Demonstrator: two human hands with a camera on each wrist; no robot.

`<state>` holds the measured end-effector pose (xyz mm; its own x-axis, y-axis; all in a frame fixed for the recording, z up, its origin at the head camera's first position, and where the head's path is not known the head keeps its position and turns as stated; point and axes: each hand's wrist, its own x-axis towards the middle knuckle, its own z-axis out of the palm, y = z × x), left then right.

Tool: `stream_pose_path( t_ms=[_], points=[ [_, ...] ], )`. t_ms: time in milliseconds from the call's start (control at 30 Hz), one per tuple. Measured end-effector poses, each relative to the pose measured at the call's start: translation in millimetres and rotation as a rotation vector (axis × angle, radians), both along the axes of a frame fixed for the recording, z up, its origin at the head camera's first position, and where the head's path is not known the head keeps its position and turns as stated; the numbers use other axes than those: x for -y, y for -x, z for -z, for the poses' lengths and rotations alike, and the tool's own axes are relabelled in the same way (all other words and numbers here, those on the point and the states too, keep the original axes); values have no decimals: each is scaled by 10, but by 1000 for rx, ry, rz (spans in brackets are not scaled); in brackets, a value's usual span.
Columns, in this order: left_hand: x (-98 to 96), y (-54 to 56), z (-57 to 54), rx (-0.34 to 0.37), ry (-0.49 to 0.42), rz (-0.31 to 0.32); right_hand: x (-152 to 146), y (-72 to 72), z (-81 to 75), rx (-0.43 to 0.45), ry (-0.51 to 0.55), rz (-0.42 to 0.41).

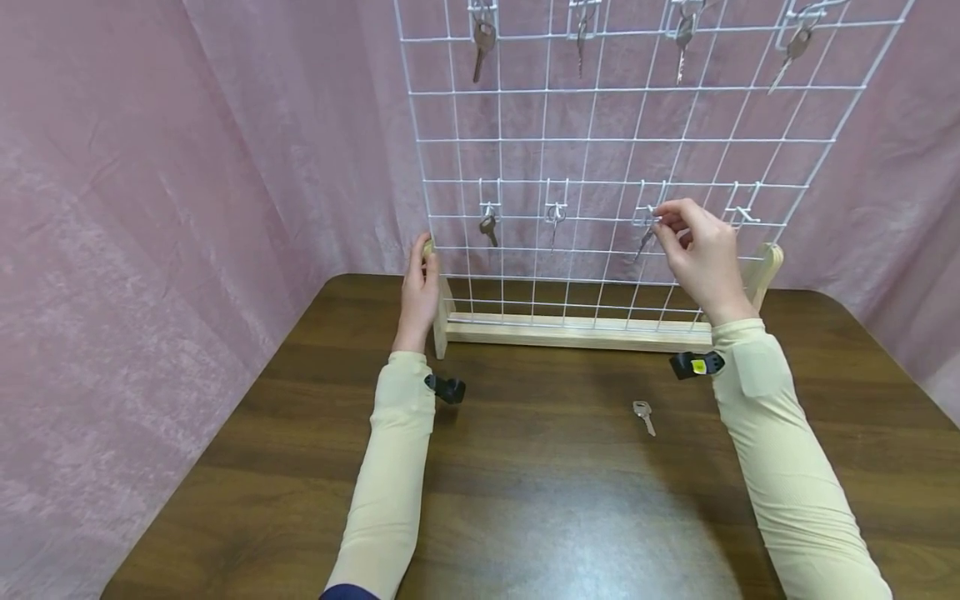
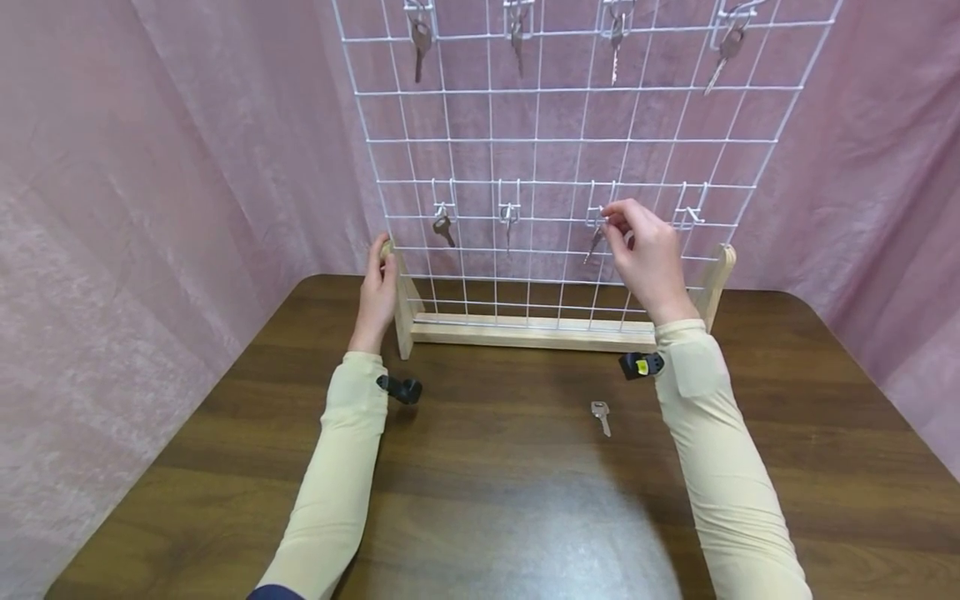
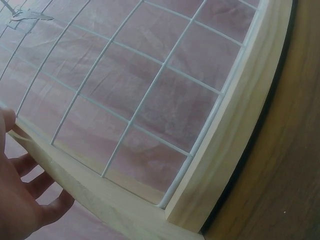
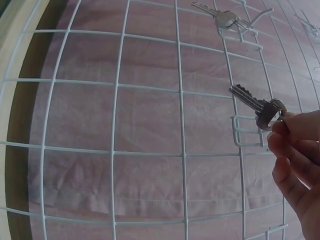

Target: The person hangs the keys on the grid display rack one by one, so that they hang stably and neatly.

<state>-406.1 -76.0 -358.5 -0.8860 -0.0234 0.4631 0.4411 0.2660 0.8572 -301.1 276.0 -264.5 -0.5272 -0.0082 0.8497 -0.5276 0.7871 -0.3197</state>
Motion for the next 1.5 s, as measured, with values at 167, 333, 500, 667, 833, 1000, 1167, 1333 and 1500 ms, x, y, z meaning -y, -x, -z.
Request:
stream_pose_path(
  t_ms=[167,333,500,667,833,1000,1167,1333,1500],
  points=[
    [1,-4,-16,-1,3,-1,-13,20,-16,23,8,9],
    [0,-9,-16,0,1,-8,-8,56,-10,37,45,-9],
    [-12,-17,-14,5,3,-14,3,87,-11,40,72,-16],
    [-18,-25,-25,5,1,-17,2,116,-13,48,85,-9],
    [-10,-16,-27,-3,-4,-21,3,157,-17,68,101,-5],
    [0,-26,-15,-2,-5,-9,11,176,-1,81,130,0],
    [0,-35,-4,-1,-2,-4,5,189,19,89,132,7],
    [1,-40,-12,4,8,1,-16,181,18,108,139,5],
    [-3,-50,-19,0,7,-7,-58,98,32,141,141,-10]
  ],
)
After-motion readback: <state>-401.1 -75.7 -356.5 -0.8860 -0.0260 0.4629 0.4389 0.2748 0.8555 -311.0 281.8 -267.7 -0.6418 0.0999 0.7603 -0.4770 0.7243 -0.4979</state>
